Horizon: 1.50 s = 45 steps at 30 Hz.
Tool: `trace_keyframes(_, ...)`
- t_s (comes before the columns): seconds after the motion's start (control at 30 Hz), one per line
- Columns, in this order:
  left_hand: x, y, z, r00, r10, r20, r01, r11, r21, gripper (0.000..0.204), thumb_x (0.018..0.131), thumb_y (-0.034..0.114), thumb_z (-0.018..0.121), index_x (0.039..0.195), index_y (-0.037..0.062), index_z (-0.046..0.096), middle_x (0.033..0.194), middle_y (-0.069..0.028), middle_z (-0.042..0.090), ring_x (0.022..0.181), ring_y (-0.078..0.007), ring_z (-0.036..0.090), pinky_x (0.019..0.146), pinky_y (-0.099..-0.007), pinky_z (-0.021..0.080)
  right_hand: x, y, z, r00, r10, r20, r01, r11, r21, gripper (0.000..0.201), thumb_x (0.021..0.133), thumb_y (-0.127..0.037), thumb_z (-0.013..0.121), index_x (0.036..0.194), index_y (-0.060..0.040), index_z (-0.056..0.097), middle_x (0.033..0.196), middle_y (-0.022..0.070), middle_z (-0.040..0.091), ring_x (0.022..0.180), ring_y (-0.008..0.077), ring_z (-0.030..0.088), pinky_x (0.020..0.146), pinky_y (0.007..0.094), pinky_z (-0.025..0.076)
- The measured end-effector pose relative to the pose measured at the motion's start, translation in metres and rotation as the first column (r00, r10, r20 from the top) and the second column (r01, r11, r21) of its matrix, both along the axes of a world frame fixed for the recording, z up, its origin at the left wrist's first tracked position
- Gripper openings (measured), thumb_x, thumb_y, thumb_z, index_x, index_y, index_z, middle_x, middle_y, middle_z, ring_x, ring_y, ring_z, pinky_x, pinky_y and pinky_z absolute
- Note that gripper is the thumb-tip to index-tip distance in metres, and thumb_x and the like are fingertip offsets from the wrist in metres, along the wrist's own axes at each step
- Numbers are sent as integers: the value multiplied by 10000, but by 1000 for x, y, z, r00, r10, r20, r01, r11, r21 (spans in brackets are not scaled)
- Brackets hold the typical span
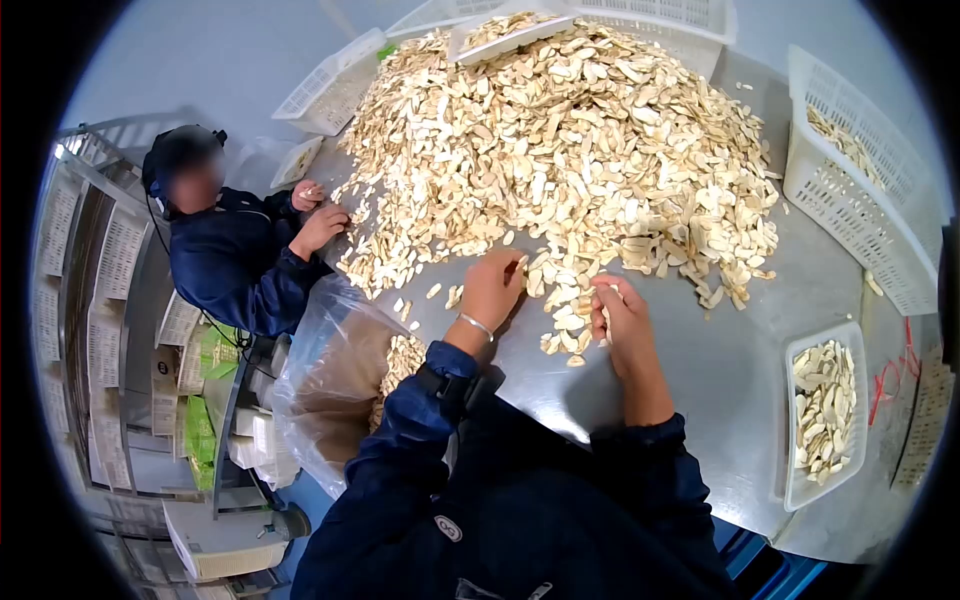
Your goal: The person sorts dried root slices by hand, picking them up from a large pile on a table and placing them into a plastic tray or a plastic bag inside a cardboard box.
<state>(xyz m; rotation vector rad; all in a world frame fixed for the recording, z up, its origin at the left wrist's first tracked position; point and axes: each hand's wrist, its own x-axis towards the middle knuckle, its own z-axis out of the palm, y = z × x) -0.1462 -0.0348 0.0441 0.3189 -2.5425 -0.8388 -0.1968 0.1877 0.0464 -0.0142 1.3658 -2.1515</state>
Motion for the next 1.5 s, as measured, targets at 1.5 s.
trace_keyframes(1.5,48,83,27,971,-102,-217,97,995,-35,199,865,61,704,1062,48,681,1000,-143,703,877,-347,682,753,-409,559,15,-11,-4,985,147,-87,-151,988,-40,189,982,-155,638,1142,-56,656,773,-1,601,632,46,500,516,206,376)
